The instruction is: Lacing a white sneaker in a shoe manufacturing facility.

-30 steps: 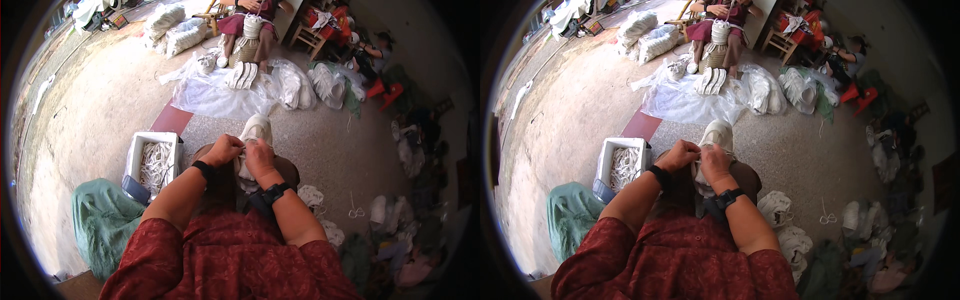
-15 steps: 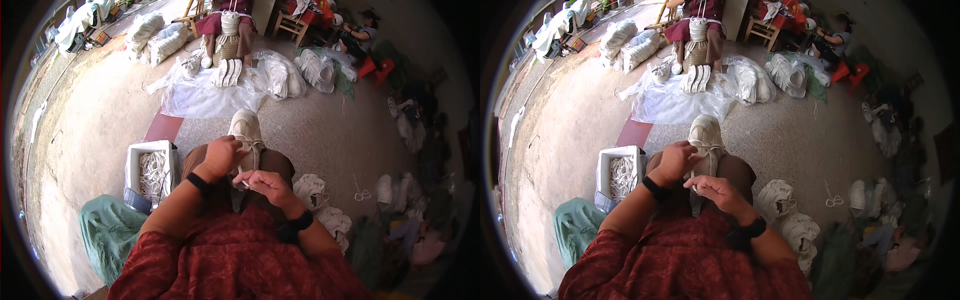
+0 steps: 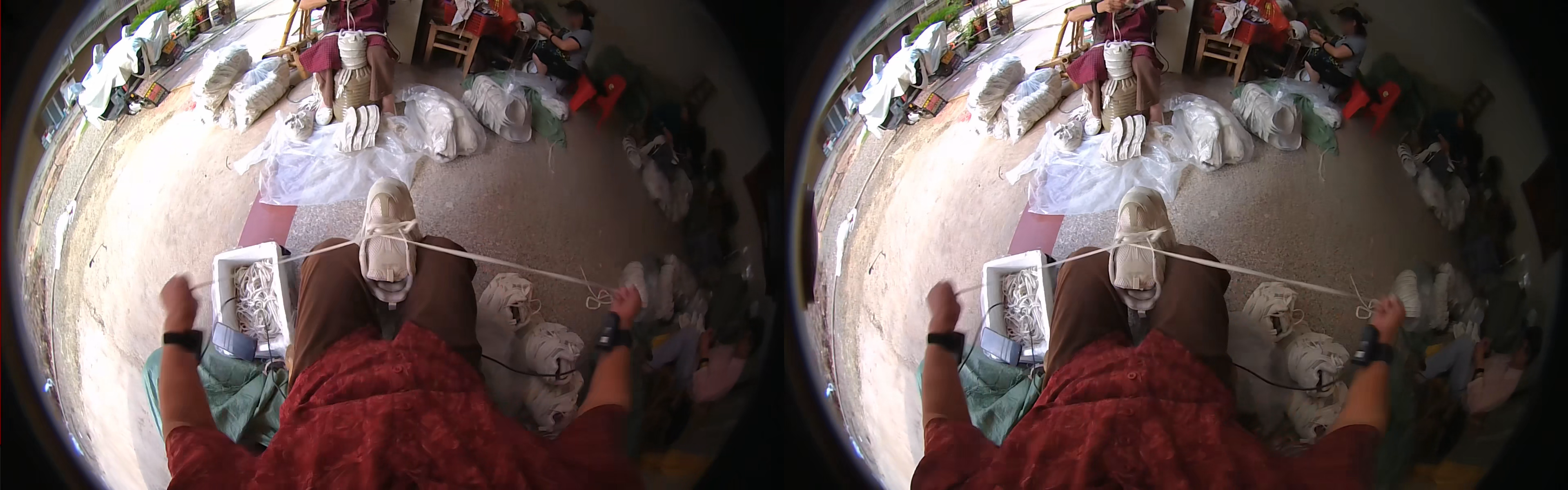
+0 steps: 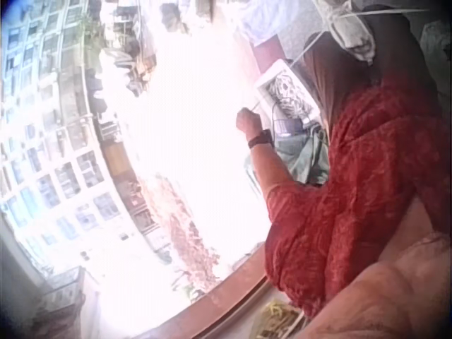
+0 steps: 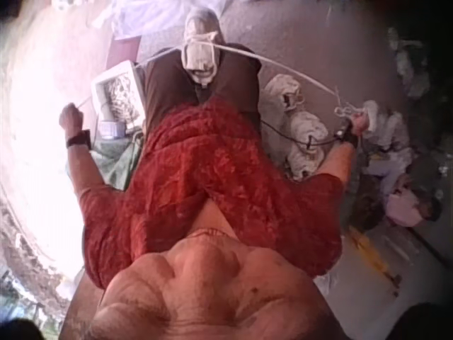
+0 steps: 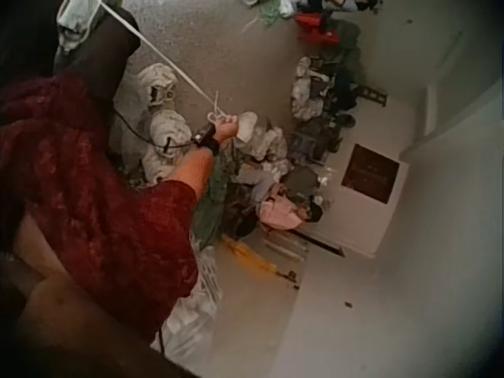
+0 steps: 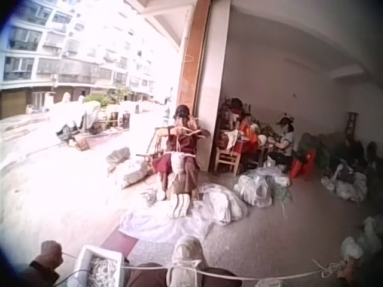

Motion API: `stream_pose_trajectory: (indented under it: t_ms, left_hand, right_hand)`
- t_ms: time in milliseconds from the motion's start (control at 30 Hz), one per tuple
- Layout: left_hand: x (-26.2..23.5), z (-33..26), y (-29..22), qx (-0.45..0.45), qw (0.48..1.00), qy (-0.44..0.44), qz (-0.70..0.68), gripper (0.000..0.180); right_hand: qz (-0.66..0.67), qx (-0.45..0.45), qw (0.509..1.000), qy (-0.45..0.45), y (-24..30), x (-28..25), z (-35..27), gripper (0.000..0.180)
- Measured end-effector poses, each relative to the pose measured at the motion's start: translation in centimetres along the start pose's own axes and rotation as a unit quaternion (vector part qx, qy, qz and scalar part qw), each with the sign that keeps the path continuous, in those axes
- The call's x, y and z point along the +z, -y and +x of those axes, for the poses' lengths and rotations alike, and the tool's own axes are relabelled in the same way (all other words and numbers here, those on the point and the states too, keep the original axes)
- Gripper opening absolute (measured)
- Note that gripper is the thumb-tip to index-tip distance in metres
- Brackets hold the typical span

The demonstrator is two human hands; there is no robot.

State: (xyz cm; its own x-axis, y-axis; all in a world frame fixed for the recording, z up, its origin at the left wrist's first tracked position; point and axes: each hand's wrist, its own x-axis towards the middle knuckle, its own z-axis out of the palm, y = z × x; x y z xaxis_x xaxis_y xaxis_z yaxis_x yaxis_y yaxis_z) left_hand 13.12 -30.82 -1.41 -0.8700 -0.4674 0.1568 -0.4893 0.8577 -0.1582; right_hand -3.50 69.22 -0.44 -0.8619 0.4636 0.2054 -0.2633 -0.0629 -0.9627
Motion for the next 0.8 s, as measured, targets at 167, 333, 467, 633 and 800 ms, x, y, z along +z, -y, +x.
stream_pose_trajectory:
  t_ms: [167, 333, 467, 633, 800]
  left_hand:
    - [3.6, -7.4, 3.8, -0.139, 0.987, 0.066, 0.032, 0.008]
    - [0.8, -1.4, -16.1, 0.068, 0.959, 0.031, -0.273, 0.027]
    - [-4.6, 1.9, -27.4, 0.195, 0.889, -0.018, -0.414, 0.022]
    - [-6.6, 3.5, -32.4, 0.224, 0.836, 0.04, -0.5, 0.024]
    - [-5.3, 4.5, -33.2, 0.241, 0.769, 0.117, -0.581, 0.019]
  right_hand:
    - [-0.348, 0.24, 0.882, 0.211, -0.2, 13.8, -3.7, 0.012]
    - [-0.292, -0.082, 0.858, 0.414, -3.8, 37.3, -12.4, 0.021]
    - [-0.273, -0.14, 0.854, 0.419, -5.7, 46.3, -17.5, 0.029]
    - [-0.238, -0.191, 0.881, 0.362, -7.0, 49.0, -19.1, 0.017]
    - [-0.157, -0.077, 0.879, 0.443, -7.9, 48.7, -17.4, 0.011]
